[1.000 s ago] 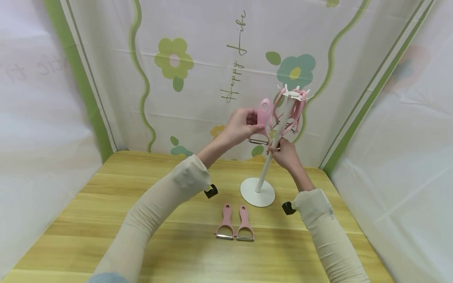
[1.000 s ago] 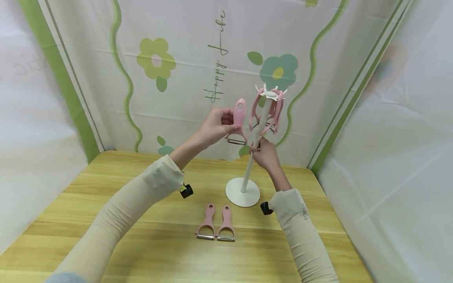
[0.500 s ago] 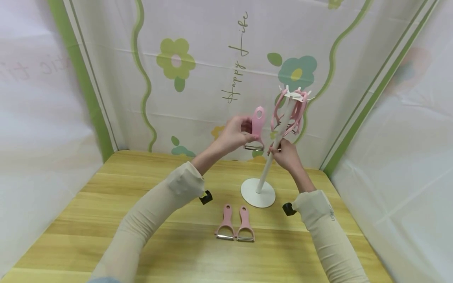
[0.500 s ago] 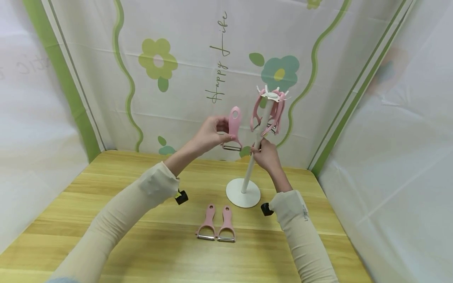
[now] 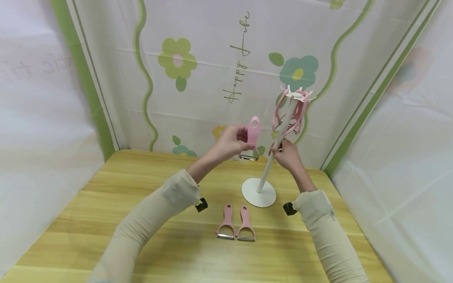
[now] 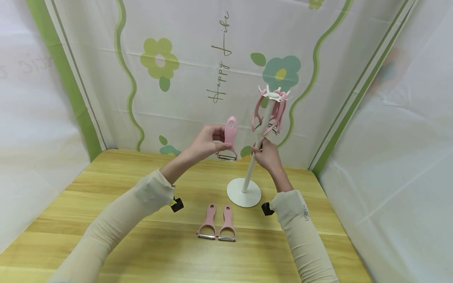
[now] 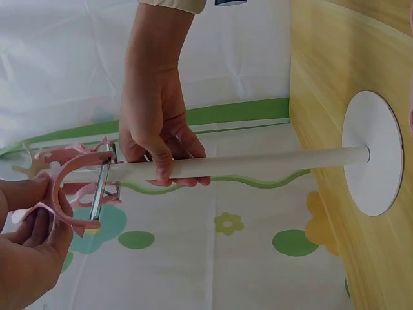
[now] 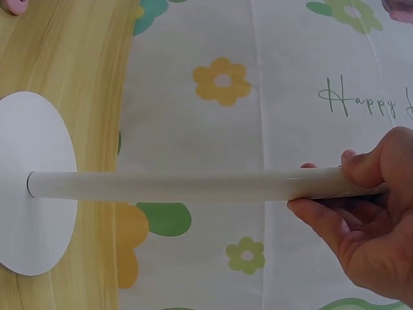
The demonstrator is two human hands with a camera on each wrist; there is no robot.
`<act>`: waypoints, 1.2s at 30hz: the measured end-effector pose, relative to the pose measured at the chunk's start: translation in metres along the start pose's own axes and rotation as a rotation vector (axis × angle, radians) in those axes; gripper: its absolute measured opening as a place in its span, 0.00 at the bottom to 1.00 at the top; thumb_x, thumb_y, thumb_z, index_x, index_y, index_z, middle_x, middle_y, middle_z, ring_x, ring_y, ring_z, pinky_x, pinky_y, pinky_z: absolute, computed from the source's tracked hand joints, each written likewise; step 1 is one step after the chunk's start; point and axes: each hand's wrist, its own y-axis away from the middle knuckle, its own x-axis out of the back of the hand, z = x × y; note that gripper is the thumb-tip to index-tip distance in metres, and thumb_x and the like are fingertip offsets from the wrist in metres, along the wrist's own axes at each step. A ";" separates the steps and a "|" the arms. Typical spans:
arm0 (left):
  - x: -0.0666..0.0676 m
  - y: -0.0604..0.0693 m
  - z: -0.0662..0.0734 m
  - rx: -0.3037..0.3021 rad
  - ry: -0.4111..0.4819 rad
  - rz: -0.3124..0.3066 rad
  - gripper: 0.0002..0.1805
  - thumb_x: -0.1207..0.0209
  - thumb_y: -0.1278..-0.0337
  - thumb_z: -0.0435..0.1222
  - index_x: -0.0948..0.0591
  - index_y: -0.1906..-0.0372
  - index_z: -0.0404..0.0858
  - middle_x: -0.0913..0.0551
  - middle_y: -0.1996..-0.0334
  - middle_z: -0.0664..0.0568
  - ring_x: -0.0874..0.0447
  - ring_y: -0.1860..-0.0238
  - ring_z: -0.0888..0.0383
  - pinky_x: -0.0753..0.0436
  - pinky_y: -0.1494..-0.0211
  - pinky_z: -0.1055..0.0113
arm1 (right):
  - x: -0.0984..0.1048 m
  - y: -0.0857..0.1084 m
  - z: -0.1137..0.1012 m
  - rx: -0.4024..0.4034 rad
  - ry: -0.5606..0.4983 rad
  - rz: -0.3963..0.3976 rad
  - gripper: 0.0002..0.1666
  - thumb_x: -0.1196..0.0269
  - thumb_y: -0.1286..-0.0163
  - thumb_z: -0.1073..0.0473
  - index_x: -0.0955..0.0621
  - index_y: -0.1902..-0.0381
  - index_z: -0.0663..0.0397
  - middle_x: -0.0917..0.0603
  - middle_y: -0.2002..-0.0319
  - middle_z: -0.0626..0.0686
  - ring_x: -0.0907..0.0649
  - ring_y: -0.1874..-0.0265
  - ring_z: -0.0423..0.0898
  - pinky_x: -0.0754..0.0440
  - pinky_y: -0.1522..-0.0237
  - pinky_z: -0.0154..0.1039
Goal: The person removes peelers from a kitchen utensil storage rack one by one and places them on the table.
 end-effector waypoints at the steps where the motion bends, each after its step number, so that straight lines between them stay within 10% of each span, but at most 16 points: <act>1: 0.000 0.001 -0.002 0.006 0.007 0.001 0.16 0.32 0.46 0.24 0.19 0.51 0.30 0.14 0.60 0.41 0.14 0.61 0.54 0.16 0.63 0.71 | 0.000 0.000 0.000 -0.001 0.001 0.002 0.12 0.45 0.25 0.60 0.21 0.54 0.65 0.13 0.58 0.64 0.14 0.56 0.60 0.19 0.66 0.39; 36: 0.007 0.053 -0.055 0.093 0.011 0.005 0.10 0.37 0.38 0.27 0.17 0.53 0.27 0.13 0.61 0.38 0.14 0.64 0.58 0.15 0.60 0.71 | -0.001 0.001 0.001 0.021 0.004 0.009 0.12 0.46 0.24 0.61 0.21 0.53 0.65 0.13 0.58 0.64 0.14 0.56 0.60 0.19 0.64 0.40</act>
